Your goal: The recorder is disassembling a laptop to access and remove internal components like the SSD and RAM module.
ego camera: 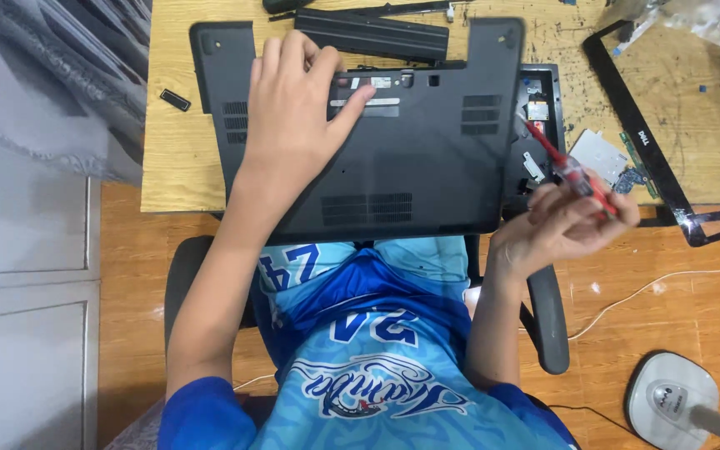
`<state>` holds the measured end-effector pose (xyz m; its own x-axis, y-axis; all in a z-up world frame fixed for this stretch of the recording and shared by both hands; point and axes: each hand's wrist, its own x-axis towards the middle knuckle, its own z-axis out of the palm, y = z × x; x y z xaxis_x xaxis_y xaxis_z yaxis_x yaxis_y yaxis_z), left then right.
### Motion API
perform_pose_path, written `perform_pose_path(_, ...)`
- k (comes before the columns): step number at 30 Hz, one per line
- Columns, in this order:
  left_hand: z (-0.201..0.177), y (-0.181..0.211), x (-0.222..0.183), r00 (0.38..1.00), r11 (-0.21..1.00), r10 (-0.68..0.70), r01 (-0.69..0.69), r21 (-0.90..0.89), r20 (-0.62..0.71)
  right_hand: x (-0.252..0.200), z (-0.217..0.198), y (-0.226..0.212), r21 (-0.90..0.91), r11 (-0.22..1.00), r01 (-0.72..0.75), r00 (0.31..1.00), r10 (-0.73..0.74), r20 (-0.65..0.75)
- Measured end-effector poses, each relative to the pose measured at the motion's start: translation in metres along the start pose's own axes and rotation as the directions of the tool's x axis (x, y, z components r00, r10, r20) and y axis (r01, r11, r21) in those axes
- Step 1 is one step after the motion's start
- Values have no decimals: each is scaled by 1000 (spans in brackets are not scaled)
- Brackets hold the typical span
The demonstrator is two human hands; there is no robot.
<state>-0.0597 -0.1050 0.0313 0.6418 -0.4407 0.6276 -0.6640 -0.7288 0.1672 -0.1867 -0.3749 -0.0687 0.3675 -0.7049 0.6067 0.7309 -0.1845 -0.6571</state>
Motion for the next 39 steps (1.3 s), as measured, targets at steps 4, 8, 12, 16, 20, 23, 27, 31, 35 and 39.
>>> perform_pose_path(4, -35, 17, 2, 999, 996, 33, -36, -86, -39, -4, -4, -18, -103, 994, 41, 993, -52, -104)
perform_pose_path(8, -115, 73, 9, 984, 987, 158, -158, 12, -85, 9, -45, -44, 51, 999, -2, 977, 12, -212)
perform_pose_path(12, -133, 97, -38, 899, 928, 340, -274, 251, -275, 30, -72, -65, -68, 997, 36, 927, -59, -371)
perform_pose_path(16, -154, 118, -64, 946, 923, 318, -296, 247, -55, 33, -148, -51, 1, 993, 118, 958, -113, -265)
perform_pose_path(20, -122, 108, -108, 910, 905, 414, -416, 94, 40, 36, -165, -53, 128, 990, 52, 935, -3, -356)
perform_pose_path(23, -98, 101, -137, 930, 933, 356, -348, 88, -91, 33, -173, -46, 92, 990, 111, 960, -83, -266)
perform_pose_path(27, -61, 81, -139, 908, 933, 353, -322, 161, -227, 37, -168, -60, 342, 938, 51, 977, 24, -212)
perform_pose_path(31, -39, 64, -69, 879, 917, 379, -316, 242, -289, 31, -152, -68, 181, 978, 99, 945, -35, -325)
perform_pose_path(35, -12, 52, 17, 940, 960, 275, -256, 114, -203, 23, -156, -59, 106, 987, 120, 955, -86, -284)
perform_pose_path(39, -2, 60, -11, 977, 893, 211, -211, -399, -43, 34, -119, -68, 183, 977, 113, 972, -71, -223)
